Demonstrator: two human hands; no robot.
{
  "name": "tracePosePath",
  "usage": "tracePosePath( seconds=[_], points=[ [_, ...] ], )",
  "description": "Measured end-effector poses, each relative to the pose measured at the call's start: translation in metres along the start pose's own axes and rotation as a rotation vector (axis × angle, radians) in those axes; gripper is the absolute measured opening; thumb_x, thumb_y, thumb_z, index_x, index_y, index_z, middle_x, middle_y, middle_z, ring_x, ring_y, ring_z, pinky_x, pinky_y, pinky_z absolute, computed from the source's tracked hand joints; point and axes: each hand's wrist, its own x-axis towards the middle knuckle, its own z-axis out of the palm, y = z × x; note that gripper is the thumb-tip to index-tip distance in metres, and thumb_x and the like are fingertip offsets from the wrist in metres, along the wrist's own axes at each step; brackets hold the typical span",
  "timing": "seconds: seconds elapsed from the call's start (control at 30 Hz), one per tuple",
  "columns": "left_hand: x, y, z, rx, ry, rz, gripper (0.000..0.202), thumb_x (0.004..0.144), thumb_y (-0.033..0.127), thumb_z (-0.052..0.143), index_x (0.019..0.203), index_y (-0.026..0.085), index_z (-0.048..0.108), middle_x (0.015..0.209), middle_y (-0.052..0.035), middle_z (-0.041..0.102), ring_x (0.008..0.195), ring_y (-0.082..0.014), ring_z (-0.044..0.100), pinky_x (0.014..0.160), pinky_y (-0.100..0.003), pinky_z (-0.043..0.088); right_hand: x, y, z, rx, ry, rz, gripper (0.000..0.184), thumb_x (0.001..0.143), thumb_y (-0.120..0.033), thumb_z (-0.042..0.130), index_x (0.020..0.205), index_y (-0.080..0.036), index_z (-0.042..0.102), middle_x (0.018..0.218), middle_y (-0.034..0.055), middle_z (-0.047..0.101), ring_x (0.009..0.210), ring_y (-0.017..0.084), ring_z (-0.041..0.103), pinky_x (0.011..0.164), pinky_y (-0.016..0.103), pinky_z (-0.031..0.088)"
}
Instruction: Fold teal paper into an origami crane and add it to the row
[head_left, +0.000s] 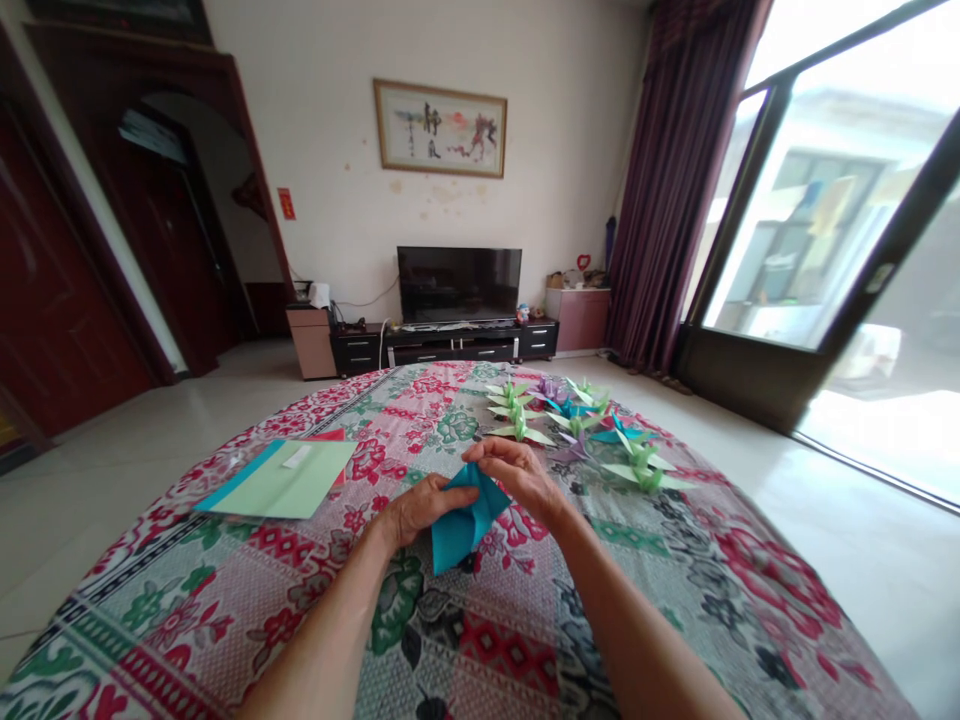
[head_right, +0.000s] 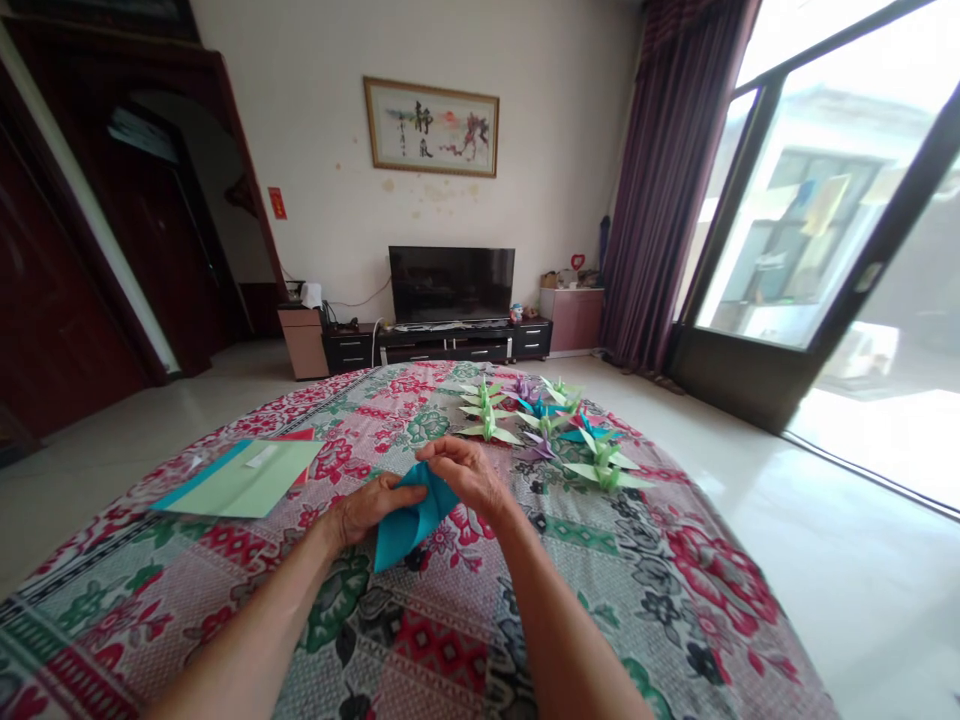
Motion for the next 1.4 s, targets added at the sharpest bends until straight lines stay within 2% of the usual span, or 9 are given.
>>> tracePosePath(
  seconds=[0.1, 0.23, 0.37, 0.57, 0.7, 0.8, 0.97, 1.2, 1.4],
  points=[
    [-0.003, 0.0, -0.002, -0.031, -0.075, -0.047, 0.035, 0.057, 0.046, 0.073, 0.069, 0.013, 0.069, 0.062, -0.0081, 0.067, 0.052, -0.0188, 0.06, 0.054, -0.029, 0.045, -0.001, -0.006, -0.007, -0.027, -0.052, 0.017, 0.018, 0.074, -0.028, 0.055, 0.086, -0.018, 0.065, 0.086, 0.0017, 0.065, 0.081, 0.017, 0.057, 0.07, 0.028, 0.045],
    [-0.007, 0.001, -0.002, -0.032, -0.158, -0.079, 0.036, 0.058, 0.047, 0.072, 0.069, 0.013, 0.07, 0.064, -0.0107, 0.067, 0.054, -0.0215, 0.062, 0.056, -0.034, 0.049, -0.001, -0.006, -0.014, -0.074, -0.141, 0.016, 0.017, 0.075, -0.026, 0.057, 0.087, -0.019, 0.066, 0.086, 0.001, 0.065, 0.077, 0.014, 0.057, 0.07, 0.027, 0.045],
    [-0.012, 0.006, -0.001, -0.033, -0.148, -0.159, 0.035, 0.054, 0.044, 0.075, 0.069, 0.014, 0.07, 0.066, -0.0117, 0.068, 0.057, -0.0232, 0.063, 0.054, -0.034, 0.049, 0.0, -0.004, -0.019, -0.111, -0.222, 0.007, 0.014, 0.074, -0.025, 0.059, 0.084, -0.019, 0.067, 0.085, 0.001, 0.066, 0.075, 0.013, 0.058, 0.069, 0.026, 0.045],
    [-0.016, 0.009, -0.002, -0.039, -0.149, -0.258, 0.033, 0.047, 0.037, 0.079, 0.067, 0.013, 0.07, 0.065, -0.0126, 0.069, 0.06, -0.025, 0.064, 0.053, -0.033, 0.049, -0.001, 0.0, -0.021, -0.156, -0.316, 0.077, 0.013, 0.073, -0.025, 0.06, 0.082, -0.019, 0.068, 0.071, -0.0018, 0.064, 0.059, 0.008, 0.053, 0.054, 0.021, 0.042],
    [-0.016, 0.007, -0.005, -0.007, -0.173, -0.263, 0.03, 0.048, 0.036, 0.079, 0.064, 0.011, 0.07, 0.064, -0.0133, 0.068, 0.056, -0.0236, 0.063, 0.052, -0.033, 0.049, -0.001, 0.0, -0.022, -0.164, -0.357, 0.117, 0.014, 0.073, -0.024, 0.059, 0.081, -0.018, 0.068, 0.068, -0.0023, 0.063, 0.053, 0.007, 0.05, 0.05, 0.02, 0.039],
    [-0.016, 0.007, -0.006, 0.014, -0.146, -0.273, 0.026, 0.049, 0.032, 0.079, 0.062, 0.012, 0.069, 0.062, -0.0115, 0.068, 0.055, -0.0225, 0.062, 0.052, -0.032, 0.049, -0.002, -0.004, -0.022, -0.159, -0.378, 0.151, 0.014, 0.072, -0.023, 0.059, 0.082, -0.018, 0.068, 0.066, -0.0029, 0.062, 0.05, 0.006, 0.046, 0.046, 0.019, 0.036],
    [-0.017, 0.009, -0.006, 0.055, -0.189, -0.238, 0.022, 0.056, 0.031, 0.076, 0.064, 0.012, 0.07, 0.062, -0.0101, 0.067, 0.053, -0.0202, 0.062, 0.051, -0.029, 0.049, -0.002, -0.009, -0.023, -0.179, -0.414, 0.174, 0.015, 0.069, -0.018, 0.055, 0.079, -0.019, 0.067, 0.067, -0.0034, 0.062, 0.054, 0.007, 0.047, 0.05, 0.02, 0.038],
    [-0.017, 0.01, -0.003, 0.078, -0.242, -0.216, 0.019, 0.061, 0.031, 0.074, 0.067, 0.013, 0.07, 0.064, -0.009, 0.068, 0.056, -0.0186, 0.062, 0.052, -0.028, 0.049, -0.002, -0.013, -0.024, -0.272, -0.46, 0.164, 0.015, 0.07, -0.017, 0.05, 0.065, -0.017, 0.064, 0.067, -0.0033, 0.06, 0.053, 0.007, 0.044, 0.048, 0.02, 0.035],
    [-0.012, 0.006, -0.01, 0.067, -0.297, -0.209, 0.02, 0.065, 0.03, 0.071, 0.067, 0.01, 0.068, 0.059, -0.0053, 0.066, 0.048, -0.0125, 0.058, 0.05, -0.023, 0.048, 0.0, -0.007, -0.026, -0.297, -0.471, 0.236, 0.022, 0.068, -0.015, 0.05, 0.084, -0.017, 0.065, 0.067, -0.0035, 0.057, 0.053, 0.006, 0.042, 0.049, 0.018, 0.033]
  ],
)
